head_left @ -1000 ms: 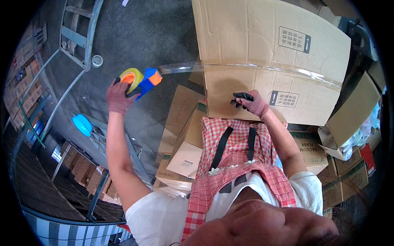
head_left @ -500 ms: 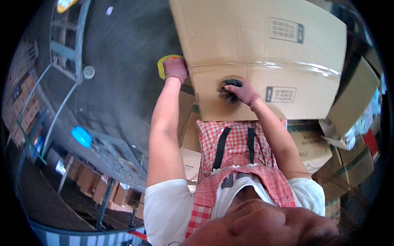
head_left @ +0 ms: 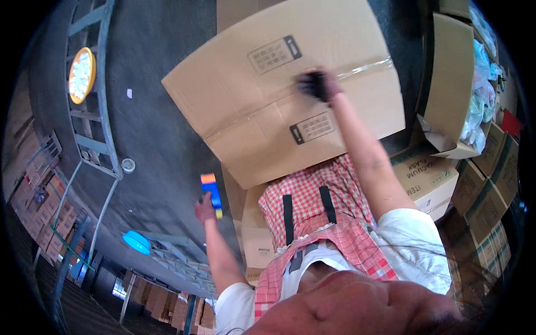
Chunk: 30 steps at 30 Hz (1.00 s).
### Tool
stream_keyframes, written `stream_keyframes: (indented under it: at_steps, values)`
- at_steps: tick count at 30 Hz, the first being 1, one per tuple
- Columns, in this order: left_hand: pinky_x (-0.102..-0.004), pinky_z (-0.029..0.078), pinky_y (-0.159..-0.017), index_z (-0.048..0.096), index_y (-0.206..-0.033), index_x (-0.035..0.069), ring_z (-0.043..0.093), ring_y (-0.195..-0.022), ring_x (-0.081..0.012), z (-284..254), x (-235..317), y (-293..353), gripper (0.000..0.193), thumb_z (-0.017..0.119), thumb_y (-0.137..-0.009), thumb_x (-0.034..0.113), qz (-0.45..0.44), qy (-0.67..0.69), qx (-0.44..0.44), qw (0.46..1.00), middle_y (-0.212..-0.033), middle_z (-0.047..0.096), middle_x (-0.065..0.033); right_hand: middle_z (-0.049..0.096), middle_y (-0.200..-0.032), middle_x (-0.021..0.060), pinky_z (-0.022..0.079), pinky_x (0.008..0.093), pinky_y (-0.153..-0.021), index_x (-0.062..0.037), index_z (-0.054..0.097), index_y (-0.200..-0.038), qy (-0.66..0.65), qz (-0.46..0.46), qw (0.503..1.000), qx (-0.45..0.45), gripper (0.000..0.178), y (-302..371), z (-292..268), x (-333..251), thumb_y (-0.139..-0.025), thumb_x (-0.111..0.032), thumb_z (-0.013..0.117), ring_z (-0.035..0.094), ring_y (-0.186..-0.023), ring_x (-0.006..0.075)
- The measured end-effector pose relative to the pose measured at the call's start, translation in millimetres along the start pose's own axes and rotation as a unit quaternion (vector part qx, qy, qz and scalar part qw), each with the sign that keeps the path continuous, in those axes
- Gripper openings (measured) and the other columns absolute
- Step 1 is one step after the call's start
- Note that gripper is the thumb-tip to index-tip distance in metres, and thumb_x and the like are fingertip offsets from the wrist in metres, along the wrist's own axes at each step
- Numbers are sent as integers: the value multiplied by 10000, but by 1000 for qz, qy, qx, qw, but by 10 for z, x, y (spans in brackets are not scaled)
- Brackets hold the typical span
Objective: The person uses a handheld tape dispenser to seal multiple cardboard boxes filled with plastic containers. They repeatedly fold the flaps and apply tape to the seams of each box in a warehouse setting.
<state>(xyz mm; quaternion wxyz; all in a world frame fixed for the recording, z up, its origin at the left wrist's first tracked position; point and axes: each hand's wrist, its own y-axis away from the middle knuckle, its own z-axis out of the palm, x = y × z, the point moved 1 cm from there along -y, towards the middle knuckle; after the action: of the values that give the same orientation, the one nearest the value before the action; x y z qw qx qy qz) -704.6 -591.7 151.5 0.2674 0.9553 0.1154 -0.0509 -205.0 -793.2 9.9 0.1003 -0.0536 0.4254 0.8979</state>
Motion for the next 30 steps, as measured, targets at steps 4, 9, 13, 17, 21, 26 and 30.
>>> stream_keyframes:
  at_steps: [4, 9, 13, 17, 21, 26, 30]
  values:
    - [-405, 411, -818, 613, -950, 16, 538, -941, -345, -149, -463, 540, 596, 610, -626, 517, 32, -96, -14, 995, -985, 580, -207, 589, -898, 121, 472, 362, -657, -5, 519, -954, 109, -215, 938, 249, 288, 857, -769, -1446, -882, -238, 364, 577, -775, 274]
    - [-378, 429, -818, 591, -942, -83, 562, -926, -341, -518, -163, 1150, 709, 651, -565, 514, -50, -3, -4, 999, -990, 569, -256, 589, -667, 28, 444, 324, -513, -105, 579, -797, 367, -179, 799, 441, 206, 2638, -772, -1957, -800, -306, 536, 551, -558, 152]
    - [-389, 431, -788, 617, -884, -55, 582, -881, -332, -797, 549, 1329, 636, 668, -554, 485, 48, 70, -50, 995, -914, 593, -251, 579, -633, 30, 405, 316, -420, -108, 585, -774, 377, -155, 777, 480, 198, 3626, -1164, -1443, -758, -297, 527, 532, -494, 157]
    - [-404, 438, -732, 643, -841, -10, 599, -814, -329, -1254, 1092, 1545, 555, 667, -566, 472, 141, 142, -20, 980, -825, 611, -230, 578, -639, 44, 403, 326, -427, -93, 581, -746, 388, -60, 790, 472, 167, 3839, -1488, -652, -749, -257, 549, 539, -523, 174]
    - [-398, 444, -711, 647, -829, 3, 599, -792, -332, -1257, 1394, 1829, 545, 651, -578, 487, 207, 161, -32, 965, -811, 612, -227, 591, -676, 84, 451, 330, -555, -43, 604, -768, 530, -68, 729, 427, 229, 3709, -1985, -6, -744, -270, 591, 577, -632, 185]
    - [-397, 440, -731, 646, -840, 3, 593, -824, -326, -1057, 1402, 2050, 565, 643, -578, 504, 228, 102, -34, 968, -840, 611, -223, 617, -746, 109, 468, 317, -600, -24, 614, -807, 501, -23, 796, 338, 251, 4135, -1794, -355, -727, -263, 605, 598, -672, 192]
    - [-401, 424, -791, 638, -927, 70, 570, -901, -330, -808, 1446, 2487, 579, 597, -615, 556, 247, -36, -30, 968, -955, 589, -217, 621, -739, 97, 475, 360, -544, -30, 593, -889, 379, -7, 852, 360, 262, 4656, -1530, -1224, -735, -241, 584, 600, -594, 210]
